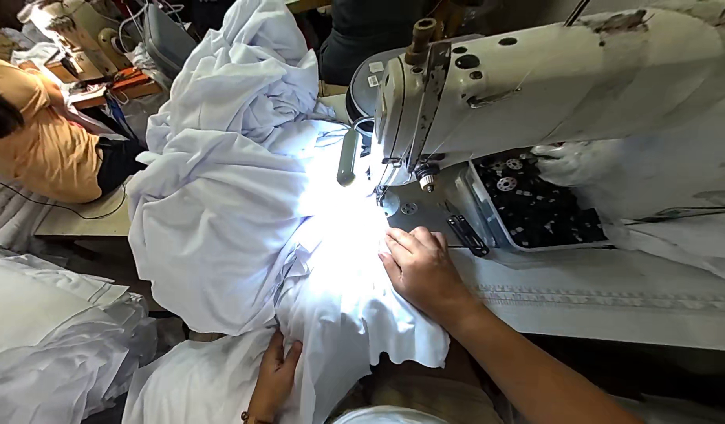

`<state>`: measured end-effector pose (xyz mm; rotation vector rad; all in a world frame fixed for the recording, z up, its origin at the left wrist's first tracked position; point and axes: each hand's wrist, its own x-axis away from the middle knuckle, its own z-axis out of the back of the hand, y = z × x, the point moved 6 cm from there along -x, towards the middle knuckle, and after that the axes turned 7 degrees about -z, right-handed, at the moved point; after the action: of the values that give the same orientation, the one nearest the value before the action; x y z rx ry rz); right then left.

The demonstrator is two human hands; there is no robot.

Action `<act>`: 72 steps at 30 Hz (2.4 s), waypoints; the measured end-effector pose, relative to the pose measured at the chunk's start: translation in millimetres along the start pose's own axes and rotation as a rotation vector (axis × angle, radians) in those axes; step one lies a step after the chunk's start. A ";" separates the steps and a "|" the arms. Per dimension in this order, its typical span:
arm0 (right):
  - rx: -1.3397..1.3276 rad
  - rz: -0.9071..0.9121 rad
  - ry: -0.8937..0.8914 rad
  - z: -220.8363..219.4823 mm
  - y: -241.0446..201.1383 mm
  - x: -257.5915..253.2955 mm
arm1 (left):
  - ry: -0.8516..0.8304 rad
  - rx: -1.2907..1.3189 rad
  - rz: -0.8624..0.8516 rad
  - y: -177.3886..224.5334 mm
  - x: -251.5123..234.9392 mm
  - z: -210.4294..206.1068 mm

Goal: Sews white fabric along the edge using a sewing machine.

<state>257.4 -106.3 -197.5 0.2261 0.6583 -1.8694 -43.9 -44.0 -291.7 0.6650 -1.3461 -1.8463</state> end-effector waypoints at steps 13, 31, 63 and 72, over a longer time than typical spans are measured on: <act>0.097 -0.161 -0.057 -0.5 -29.2 -3.6 | 0.510 -1.114 -1.115 279.2 -112.3 108.2; 0.123 -0.214 -0.131 5.0 -37.8 0.0 | -0.353 -0.983 -0.662 166.6 -173.1 -114.3; 0.112 -0.428 -0.476 99.1 155.9 -31.2 | -0.262 -0.954 -0.899 192.0 -149.0 -111.5; 0.119 -0.440 -0.466 98.9 158.4 -28.9 | -0.241 -0.935 -0.911 190.3 -142.4 -110.1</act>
<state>427.3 -177.4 -155.3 -0.2988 0.2862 -2.2776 174.2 -23.7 -148.1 0.5644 -0.1008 -3.0030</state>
